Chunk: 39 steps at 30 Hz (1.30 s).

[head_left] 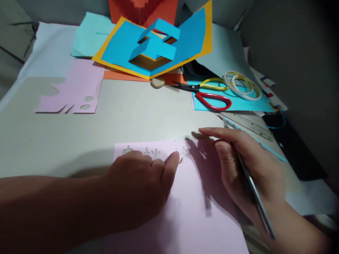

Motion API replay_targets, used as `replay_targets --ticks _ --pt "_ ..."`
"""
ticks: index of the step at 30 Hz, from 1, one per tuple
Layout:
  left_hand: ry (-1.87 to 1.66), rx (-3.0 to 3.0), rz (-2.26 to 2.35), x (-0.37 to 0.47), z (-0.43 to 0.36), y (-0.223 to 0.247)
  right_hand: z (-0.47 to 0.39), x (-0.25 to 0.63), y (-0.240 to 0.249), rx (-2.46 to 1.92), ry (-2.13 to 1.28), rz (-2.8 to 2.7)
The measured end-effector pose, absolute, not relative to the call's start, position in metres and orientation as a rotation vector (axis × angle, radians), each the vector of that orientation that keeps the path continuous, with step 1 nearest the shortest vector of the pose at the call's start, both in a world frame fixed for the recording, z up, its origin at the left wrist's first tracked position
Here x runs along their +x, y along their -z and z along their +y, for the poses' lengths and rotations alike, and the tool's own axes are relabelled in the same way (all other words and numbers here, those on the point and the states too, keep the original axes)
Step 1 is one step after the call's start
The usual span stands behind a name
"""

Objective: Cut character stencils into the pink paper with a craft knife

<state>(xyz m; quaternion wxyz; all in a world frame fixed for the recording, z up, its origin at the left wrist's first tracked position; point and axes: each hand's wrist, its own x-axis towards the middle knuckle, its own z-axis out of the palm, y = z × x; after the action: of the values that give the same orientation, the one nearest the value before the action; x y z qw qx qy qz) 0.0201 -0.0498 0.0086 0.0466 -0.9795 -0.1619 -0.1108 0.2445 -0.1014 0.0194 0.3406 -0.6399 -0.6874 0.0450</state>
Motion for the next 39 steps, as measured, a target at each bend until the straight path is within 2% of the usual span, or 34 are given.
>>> replay_targets --ticks 4,14,22,29,39 --pt "0.244 -2.971 -0.411 0.019 -0.05 -0.016 -0.103 0.251 -0.014 -1.668 -0.211 -1.877" --pt "0.32 -2.979 -0.282 0.014 -0.052 -0.017 -0.102 0.252 -0.012 -1.663 -0.351 -1.757" --pt "0.274 -3.012 -0.195 0.013 -0.053 -0.022 -0.103 0.256 -0.011 -1.675 -0.275 -1.76" --pt "0.296 -2.997 -0.163 0.012 -0.054 -0.024 -0.102 0.245 -0.025 -1.632 -0.384 -1.611" --pt "0.111 -3.004 -0.13 0.013 -0.06 -0.035 -0.102 0.245 -0.025 -1.567 -0.343 -1.65"
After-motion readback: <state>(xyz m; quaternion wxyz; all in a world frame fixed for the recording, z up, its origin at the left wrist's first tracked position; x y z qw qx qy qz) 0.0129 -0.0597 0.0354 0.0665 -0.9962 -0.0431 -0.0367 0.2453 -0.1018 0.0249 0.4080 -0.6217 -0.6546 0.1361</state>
